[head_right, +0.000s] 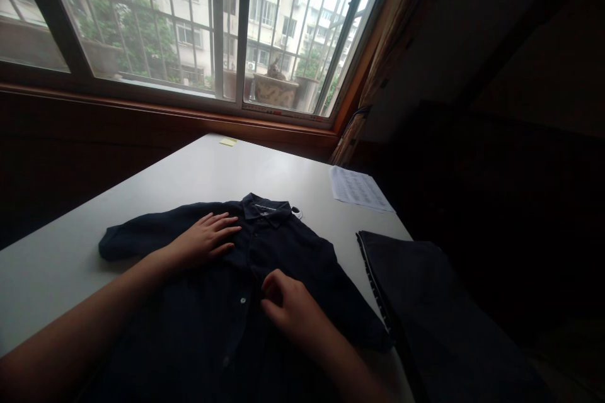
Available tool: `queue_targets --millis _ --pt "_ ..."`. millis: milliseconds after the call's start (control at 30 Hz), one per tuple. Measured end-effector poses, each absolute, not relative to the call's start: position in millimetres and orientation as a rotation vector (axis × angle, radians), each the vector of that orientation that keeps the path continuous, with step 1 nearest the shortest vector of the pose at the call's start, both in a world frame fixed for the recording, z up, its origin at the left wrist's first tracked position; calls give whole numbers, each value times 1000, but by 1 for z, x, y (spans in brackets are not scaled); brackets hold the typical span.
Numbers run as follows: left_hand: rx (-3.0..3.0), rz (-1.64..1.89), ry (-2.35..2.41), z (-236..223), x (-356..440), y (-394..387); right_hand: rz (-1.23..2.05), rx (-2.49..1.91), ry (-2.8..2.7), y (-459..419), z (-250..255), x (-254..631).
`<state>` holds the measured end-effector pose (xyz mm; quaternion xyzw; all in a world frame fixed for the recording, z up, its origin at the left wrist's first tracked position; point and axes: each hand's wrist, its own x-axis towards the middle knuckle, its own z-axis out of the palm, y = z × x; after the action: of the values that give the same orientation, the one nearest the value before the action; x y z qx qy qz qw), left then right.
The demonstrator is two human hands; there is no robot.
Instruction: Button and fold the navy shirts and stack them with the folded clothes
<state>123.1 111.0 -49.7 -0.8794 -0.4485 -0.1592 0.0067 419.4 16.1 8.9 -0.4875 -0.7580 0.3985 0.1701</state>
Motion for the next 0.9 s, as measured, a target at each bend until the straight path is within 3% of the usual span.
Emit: queue_targets --millis 400,633,900 --pt "-2843 -814 -934 -8 144 88 1601 -1211 -1729 24 -11 437" --pt "-3036 -791 -616 -1 171 60 1566 -1251 -1684 23 -11 436" --pt "-3098 -713 -569 -3 180 53 1565 -1210 -1635 21 -9 432"
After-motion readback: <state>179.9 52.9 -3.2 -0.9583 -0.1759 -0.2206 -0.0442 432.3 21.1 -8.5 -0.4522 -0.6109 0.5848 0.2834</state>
